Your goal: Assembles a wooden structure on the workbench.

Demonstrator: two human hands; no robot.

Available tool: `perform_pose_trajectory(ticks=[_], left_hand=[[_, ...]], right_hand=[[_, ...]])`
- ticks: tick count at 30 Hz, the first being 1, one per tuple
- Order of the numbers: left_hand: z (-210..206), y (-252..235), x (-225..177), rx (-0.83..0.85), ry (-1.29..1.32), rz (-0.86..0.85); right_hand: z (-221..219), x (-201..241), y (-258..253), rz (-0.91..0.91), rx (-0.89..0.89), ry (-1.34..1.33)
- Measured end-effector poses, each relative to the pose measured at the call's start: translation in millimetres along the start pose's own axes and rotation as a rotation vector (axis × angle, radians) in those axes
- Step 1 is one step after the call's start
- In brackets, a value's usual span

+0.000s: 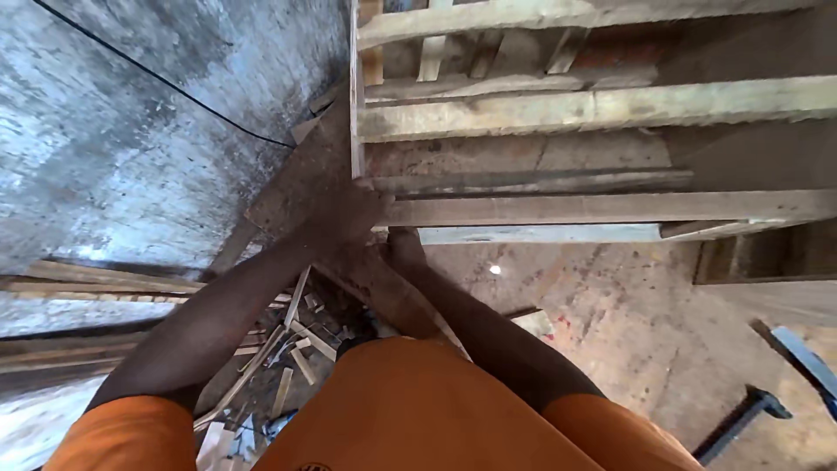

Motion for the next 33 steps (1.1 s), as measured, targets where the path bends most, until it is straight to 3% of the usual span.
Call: perform_pose_trajectory(ticks=[2,4,11,17,22,27,30,33], left_hand=[[0,5,-4,0.01,-0.005,0.039],[0,8,-6,-0.028,0.012,0.059],[12,3,-11,0.106,-0.019,0.092],[0,15,-19,-0.036,0.072,0.158],[16,9,-23,0.076,0.039,0.207],[4,8,-25,0.03,0.038,0.212],[4,19,-40,-0.044,0.073,0.286],[5,31,-61,0.002,0.062,0.333]], right_hand=[[-45,-62,-17,0.159,-0.161,0.04],[-53,-82,-28,0.183,-0.155,0.049],[-52,-65,-30,0.05,-0.095,0.145],[-52,-68,-28,0.084,-0.145,0.098],[-47,-61,-24,0.08,-0.101,0.161],[-37,-48,-26,-0.046,-0.018,0.119],[-42,-51,-7,0.035,-0.169,0.065],[-37,-80,62,0.041,-0.417,-0.072]])
Point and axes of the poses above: each hand's wrist, its own y-axis away from the middle knuckle, its own z-axis out of the back of the hand, x = y × z, the point moved 1 cm from there along -y, towards the middle knuckle, and after that the axes turned 12 degrees about z, right-handed, at the moved point
